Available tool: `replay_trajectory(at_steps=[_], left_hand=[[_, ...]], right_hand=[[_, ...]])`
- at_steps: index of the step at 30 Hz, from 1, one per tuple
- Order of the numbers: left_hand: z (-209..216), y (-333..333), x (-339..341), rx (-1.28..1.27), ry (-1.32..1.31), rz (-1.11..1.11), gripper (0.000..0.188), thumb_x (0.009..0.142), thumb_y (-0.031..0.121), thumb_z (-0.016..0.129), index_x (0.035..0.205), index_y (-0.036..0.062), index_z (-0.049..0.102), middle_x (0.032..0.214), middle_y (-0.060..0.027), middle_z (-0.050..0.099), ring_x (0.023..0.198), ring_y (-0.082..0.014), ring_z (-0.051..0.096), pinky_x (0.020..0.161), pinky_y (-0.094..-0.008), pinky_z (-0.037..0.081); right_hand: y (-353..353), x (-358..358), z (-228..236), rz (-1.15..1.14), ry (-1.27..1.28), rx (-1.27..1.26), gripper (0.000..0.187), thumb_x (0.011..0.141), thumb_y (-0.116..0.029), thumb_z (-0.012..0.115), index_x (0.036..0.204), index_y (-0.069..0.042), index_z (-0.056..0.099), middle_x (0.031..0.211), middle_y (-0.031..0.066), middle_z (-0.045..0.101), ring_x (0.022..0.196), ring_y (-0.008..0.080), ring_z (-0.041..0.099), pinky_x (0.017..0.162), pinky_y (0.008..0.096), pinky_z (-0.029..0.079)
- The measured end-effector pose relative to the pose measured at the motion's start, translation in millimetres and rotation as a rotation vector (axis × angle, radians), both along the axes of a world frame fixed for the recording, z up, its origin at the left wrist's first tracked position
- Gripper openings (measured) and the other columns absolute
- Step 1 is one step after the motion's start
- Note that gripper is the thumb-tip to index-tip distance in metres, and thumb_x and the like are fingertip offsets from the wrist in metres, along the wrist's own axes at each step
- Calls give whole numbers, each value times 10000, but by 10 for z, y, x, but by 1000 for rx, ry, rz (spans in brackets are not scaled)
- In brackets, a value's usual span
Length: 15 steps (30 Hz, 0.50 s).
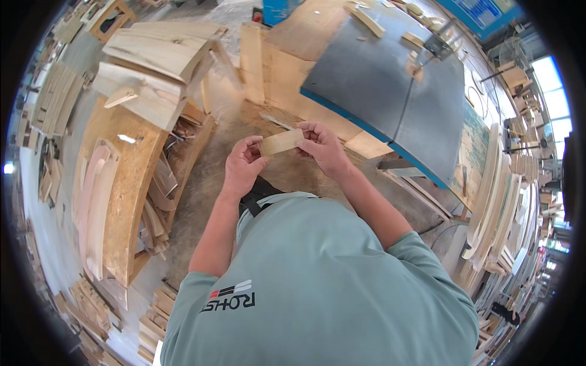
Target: The person shapes small wooden blocks using a band saw, then moves to a workbench to inspect and handle larger curved wooden furniture components.
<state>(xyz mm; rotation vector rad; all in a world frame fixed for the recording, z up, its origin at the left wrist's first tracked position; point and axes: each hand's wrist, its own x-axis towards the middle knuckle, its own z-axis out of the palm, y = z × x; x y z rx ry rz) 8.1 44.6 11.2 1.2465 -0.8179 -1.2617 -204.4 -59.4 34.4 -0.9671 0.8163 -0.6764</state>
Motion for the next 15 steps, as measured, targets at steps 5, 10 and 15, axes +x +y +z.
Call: replay_trajectory(at_steps=[5,10,15], left_hand=[[29,-496,-780,-105,55,-17,527,895,-71,645,1394,-4,491,1214,-84,620,1113,-156,601,977,-297,499],[18,-1179,-1283,141,444,-148,445,933,-47,639,1364,-2,538,1217,-82,626,1114,-161,606,993,-298,501],[-134,-1947,-1827,153,516,-459,383,950,-46,626,1325,11,574,1250,-88,636,1155,-192,622,1020,-320,515]], right_hand=[[8,-801,44,-144,127,-314,305,940,22,633,1224,-3,525,1022,56,651,875,107,622,777,263,535],[-50,-1393,36,-295,301,-565,330,935,39,640,1229,-16,501,986,28,625,878,71,597,745,230,511],[-232,-1908,119,-488,397,-422,242,920,-2,696,1148,13,617,958,43,638,814,77,591,710,240,508]])
